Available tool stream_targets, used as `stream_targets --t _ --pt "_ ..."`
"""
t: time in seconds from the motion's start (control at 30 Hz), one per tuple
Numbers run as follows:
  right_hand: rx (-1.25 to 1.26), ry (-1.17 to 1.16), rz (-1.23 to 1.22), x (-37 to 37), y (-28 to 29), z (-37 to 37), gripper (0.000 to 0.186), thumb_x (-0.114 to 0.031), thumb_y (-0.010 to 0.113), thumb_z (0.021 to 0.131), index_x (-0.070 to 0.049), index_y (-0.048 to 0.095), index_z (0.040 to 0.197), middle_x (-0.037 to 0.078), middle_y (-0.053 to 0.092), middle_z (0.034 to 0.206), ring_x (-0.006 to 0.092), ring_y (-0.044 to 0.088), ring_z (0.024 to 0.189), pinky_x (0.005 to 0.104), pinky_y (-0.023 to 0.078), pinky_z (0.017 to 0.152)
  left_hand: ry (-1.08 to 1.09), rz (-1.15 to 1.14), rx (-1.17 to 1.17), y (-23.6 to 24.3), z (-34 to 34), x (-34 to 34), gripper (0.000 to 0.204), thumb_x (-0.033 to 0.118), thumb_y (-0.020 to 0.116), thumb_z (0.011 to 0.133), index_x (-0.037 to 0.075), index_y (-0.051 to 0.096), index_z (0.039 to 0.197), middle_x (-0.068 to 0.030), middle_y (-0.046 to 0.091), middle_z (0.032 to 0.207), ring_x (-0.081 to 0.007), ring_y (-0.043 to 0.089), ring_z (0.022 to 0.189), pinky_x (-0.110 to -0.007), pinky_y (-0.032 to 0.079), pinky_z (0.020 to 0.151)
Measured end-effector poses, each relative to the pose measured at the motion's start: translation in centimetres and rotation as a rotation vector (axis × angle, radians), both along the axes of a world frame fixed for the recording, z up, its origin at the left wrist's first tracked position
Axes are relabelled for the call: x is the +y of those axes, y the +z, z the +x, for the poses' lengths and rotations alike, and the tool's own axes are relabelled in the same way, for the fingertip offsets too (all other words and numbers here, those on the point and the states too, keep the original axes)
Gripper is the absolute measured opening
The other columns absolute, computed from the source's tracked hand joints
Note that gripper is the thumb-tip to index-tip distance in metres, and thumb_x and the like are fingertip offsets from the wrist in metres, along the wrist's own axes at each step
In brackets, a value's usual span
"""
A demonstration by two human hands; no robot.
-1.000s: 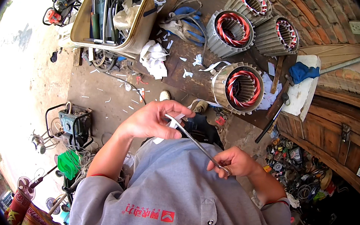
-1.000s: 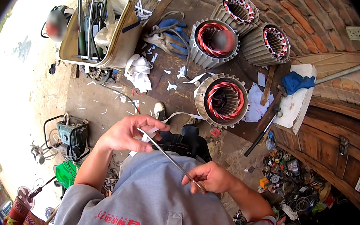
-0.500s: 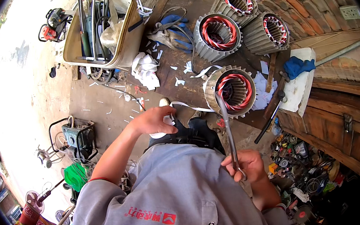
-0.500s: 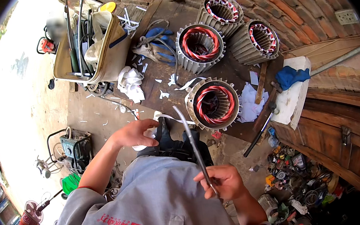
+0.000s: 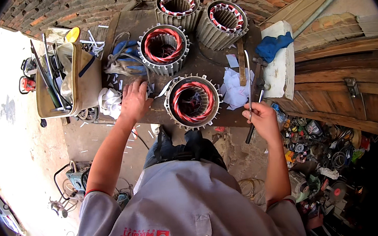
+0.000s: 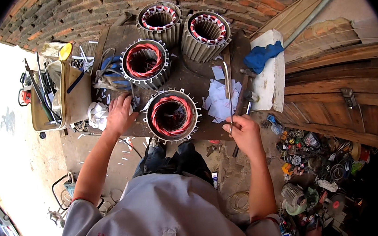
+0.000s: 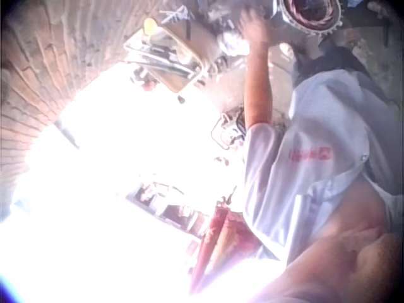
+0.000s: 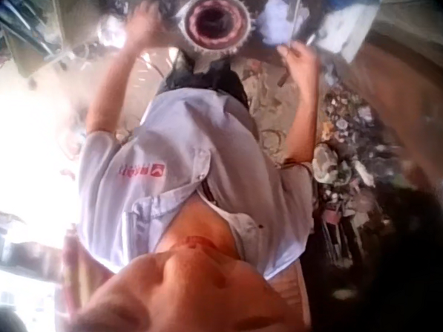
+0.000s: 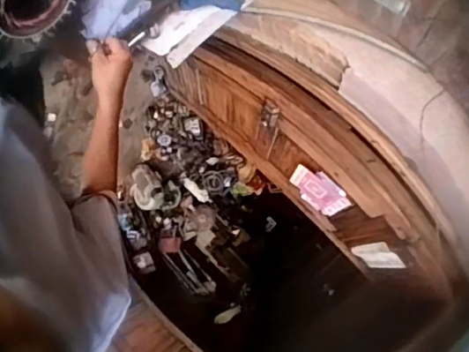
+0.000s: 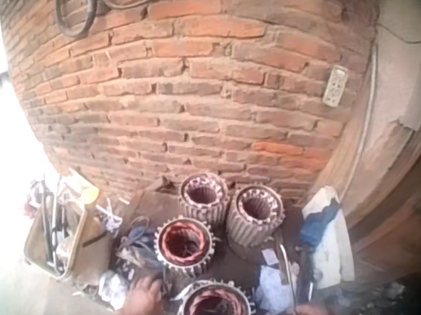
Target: The person uses a wooden stick and a hammer to tap and adjust the copper windings inside a motor stator. They then cut a strip of white insulating tape and wrap it around the stator's outer rim to secure the coils.
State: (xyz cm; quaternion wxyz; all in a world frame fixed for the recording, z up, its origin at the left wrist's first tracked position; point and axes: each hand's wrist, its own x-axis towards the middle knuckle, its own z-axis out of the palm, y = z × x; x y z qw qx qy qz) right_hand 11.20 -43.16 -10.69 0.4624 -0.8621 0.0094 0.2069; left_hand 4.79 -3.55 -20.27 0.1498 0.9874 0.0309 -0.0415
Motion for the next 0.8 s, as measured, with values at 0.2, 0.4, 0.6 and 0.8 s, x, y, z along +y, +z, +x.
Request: stream_targets --t 0.2,0.4,0.6,0.8 --pt "-0.246 0.411 -0.622 3.2 -2.1 8.1 0.013 -0.020 0.069 0.079 -0.008 0.071 0.082 0.021 0.067 0.077 0.0395 0.064 0.075 0.0479 0.050 0.068 0.052 -0.015 -0.105 1.4 -2.0 -2.3 0.062 0.021 0.075 0.076 0.003 0.048 0.129 -0.0204 0.043 0.137 -0.0387 0.040 0.127 -0.048 0.034 0.106" --pt "-0.388 0.442 -0.711 7.1 -6.7 13.4 0.012 -0.008 0.058 0.080 -0.007 0.069 0.086 0.019 0.069 0.086 0.0363 0.068 0.080 0.0462 0.054 0.072 0.184 -0.310 -0.028 2.8 -5.4 -5.6 0.041 0.008 0.069 0.078 0.001 0.055 0.116 -0.0208 0.052 0.123 -0.0401 0.054 0.108 -0.045 0.046 0.093" --pt "-0.201 0.251 -0.188 5.4 -5.4 7.7 0.020 -0.019 0.064 0.084 -0.004 0.069 0.097 0.020 0.069 0.080 0.0345 0.068 0.076 0.0424 0.053 0.070 0.413 -0.623 0.142 2.1 -8.5 -9.2 0.033 0.007 0.070 0.079 -0.003 0.060 0.108 -0.0182 0.063 0.107 -0.0280 0.067 0.088 -0.035 0.054 0.073" --pt "0.494 0.130 0.238 5.0 -9.7 0.7 0.021 -0.017 0.059 0.089 0.002 0.067 0.094 0.005 0.066 0.077 0.0115 0.059 0.055 0.0243 0.049 0.047 0.529 -0.854 0.399 1.6 -9.9 -13.6 0.030 0.011 0.068 0.085 -0.003 0.061 0.111 -0.0143 0.069 0.095 -0.0192 0.069 0.083 -0.031 0.055 0.071"
